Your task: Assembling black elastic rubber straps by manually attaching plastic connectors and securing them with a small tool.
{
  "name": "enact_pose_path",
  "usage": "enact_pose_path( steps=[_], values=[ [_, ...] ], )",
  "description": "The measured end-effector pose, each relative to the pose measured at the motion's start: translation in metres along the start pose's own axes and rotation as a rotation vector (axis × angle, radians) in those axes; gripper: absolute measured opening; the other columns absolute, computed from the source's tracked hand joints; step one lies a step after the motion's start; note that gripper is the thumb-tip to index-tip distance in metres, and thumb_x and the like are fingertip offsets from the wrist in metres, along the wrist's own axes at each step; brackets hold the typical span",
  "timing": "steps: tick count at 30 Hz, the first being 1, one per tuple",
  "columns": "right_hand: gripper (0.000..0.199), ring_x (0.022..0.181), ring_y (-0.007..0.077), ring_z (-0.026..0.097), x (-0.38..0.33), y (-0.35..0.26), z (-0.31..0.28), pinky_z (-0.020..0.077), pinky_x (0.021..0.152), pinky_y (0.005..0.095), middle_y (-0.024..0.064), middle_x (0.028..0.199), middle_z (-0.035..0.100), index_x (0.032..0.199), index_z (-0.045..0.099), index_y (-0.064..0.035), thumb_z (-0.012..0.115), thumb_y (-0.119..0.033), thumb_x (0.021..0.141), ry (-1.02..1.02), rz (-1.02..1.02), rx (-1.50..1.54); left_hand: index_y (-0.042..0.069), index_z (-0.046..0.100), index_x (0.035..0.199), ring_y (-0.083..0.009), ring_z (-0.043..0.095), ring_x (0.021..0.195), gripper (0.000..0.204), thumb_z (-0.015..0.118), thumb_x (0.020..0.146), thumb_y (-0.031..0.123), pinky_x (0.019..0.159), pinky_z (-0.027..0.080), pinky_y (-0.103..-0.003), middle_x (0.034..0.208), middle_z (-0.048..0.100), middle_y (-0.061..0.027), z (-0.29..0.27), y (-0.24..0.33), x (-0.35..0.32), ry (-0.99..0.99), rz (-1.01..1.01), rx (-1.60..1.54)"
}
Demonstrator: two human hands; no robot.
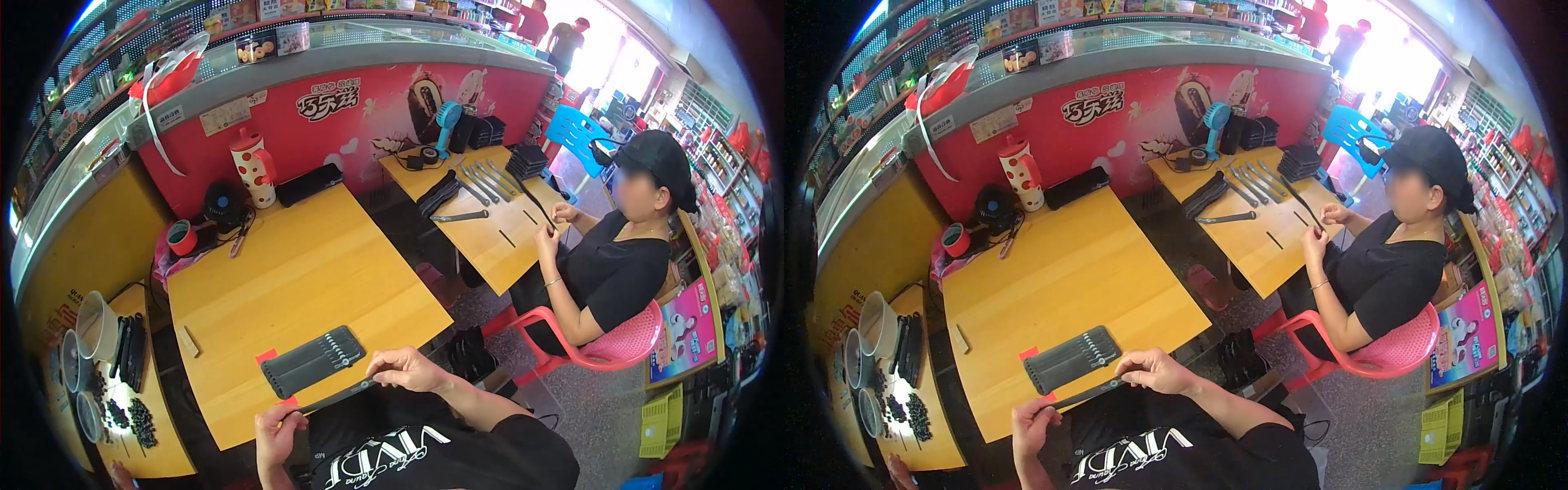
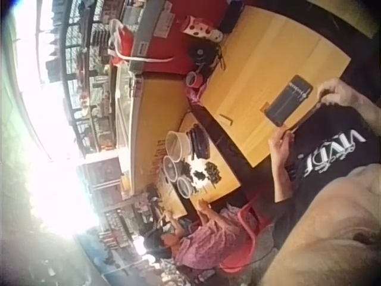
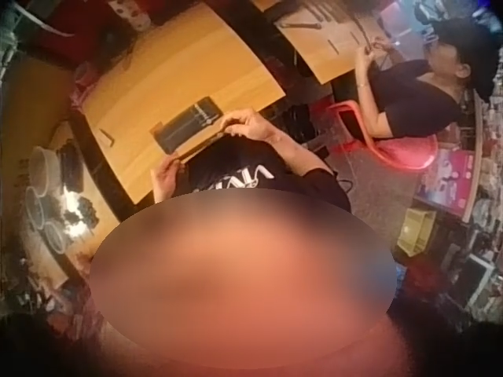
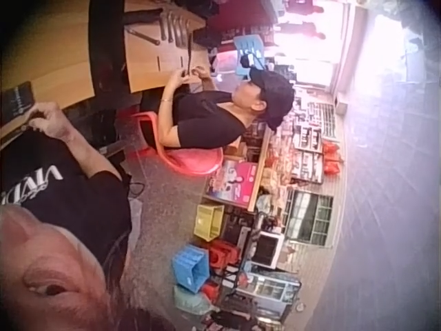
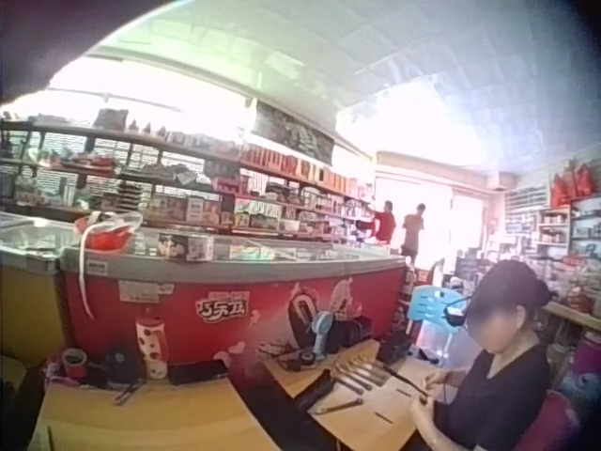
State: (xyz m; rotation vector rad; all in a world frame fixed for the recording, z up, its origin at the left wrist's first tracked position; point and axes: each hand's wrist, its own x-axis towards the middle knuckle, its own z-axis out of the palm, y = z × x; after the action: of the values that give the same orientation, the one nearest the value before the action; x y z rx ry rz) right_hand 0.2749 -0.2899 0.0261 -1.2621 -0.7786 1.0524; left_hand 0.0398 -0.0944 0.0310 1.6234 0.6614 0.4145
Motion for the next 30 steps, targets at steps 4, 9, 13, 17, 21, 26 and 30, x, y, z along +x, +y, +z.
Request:
enact_pose_path(
  steps=[4,9,13,17,21,26,30],
  values=[
    [0.006,0.073,0.0107,0.06,0.001,0.01,0.003,0.0473,0.064,0.0265,0.0026,0.082,0.063,0.092,0.065,-0.0008,0.067,-0.003,0.087,0.161,-0.14,-0.24,-0.005,0.07,0.078,-0.0136,0.064,0.06,0.006,0.064,0.077,-0.007,0.057,0.05,-0.025,0.065,0.067,-0.0082,0.002,-0.002,-0.003,-0.029,-0.02,-0.044],
    [0.009,0.074,0.0132,0.061,0.005,0.018,0.012,0.0473,0.064,0.0279,0.006,0.08,0.063,0.09,0.063,-0.0002,0.069,-0.003,0.084,0.287,-0.252,-0.584,-0.004,0.068,0.074,-0.0115,0.061,0.056,0.007,0.069,0.07,-0.009,0.055,0.048,-0.024,0.061,0.064,-0.0066,-0.003,-0.02,-0.008,0.196,0.137,0.079],
    [0.006,0.071,0.0085,0.056,0.004,0.019,0.008,0.0459,0.063,0.0245,0.0013,0.078,0.06,0.094,0.064,0.0004,0.065,-0.001,0.088,0.247,-0.171,-0.289,-0.005,0.068,0.081,-0.0137,0.062,0.06,0.005,0.064,0.079,-0.008,0.058,0.052,-0.026,0.068,0.064,-0.0069,-0.01,-0.027,-0.007,0.097,0.152,0.047],
    [0.009,0.075,0.0063,0.055,0.004,0.014,0.004,0.047,0.067,0.0231,-0.002,0.082,0.06,0.098,0.063,-0.0002,0.06,0.001,0.09,0.152,-0.051,-0.117,-0.005,0.068,0.083,-0.014,0.063,0.06,0.009,0.062,0.079,-0.011,0.058,0.052,-0.026,0.07,0.064,-0.0074,-0.003,-0.01,-0.011,0.135,0.035,-0.117],
    [0.009,0.074,0.0047,0.054,0.002,0.023,-0.001,0.0463,0.066,0.023,-0.002,0.081,0.059,0.099,0.063,-0.0001,0.061,-0.001,0.091,0.179,-0.155,-0.185,-0.005,0.068,0.082,-0.0135,0.062,0.057,0.009,0.062,0.079,-0.01,0.055,0.052,-0.025,0.069,0.064,-0.0069,-0.001,-0.016,-0.01,0.159,0.046,-0.132],
    [0.01,0.073,0.0235,0.062,-0.001,0.028,0.002,0.0476,0.062,0.0319,0.0103,0.083,0.061,0.095,0.062,0.0005,0.063,0.001,0.084,0.337,-0.398,-0.723,-0.003,0.067,0.08,-0.0122,0.06,0.054,0.005,0.064,0.081,-0.007,0.052,0.05,-0.024,0.066,0.063,-0.006,0.004,-0.031,-0.012,0.204,0.054,-0.123],
    [0.01,0.066,0.0249,0.058,0.0,0.034,0.009,0.0448,0.057,0.03,0.012,0.078,0.057,0.091,0.063,0.0031,0.066,0.004,0.081,0.415,-0.581,-0.925,-0.003,0.066,0.083,-0.0106,0.059,0.053,0.004,0.063,0.084,-0.004,0.047,0.046,-0.022,0.065,0.062,-0.0057,0.006,-0.029,-0.016,0.203,-0.046,-0.152]
  ],
)
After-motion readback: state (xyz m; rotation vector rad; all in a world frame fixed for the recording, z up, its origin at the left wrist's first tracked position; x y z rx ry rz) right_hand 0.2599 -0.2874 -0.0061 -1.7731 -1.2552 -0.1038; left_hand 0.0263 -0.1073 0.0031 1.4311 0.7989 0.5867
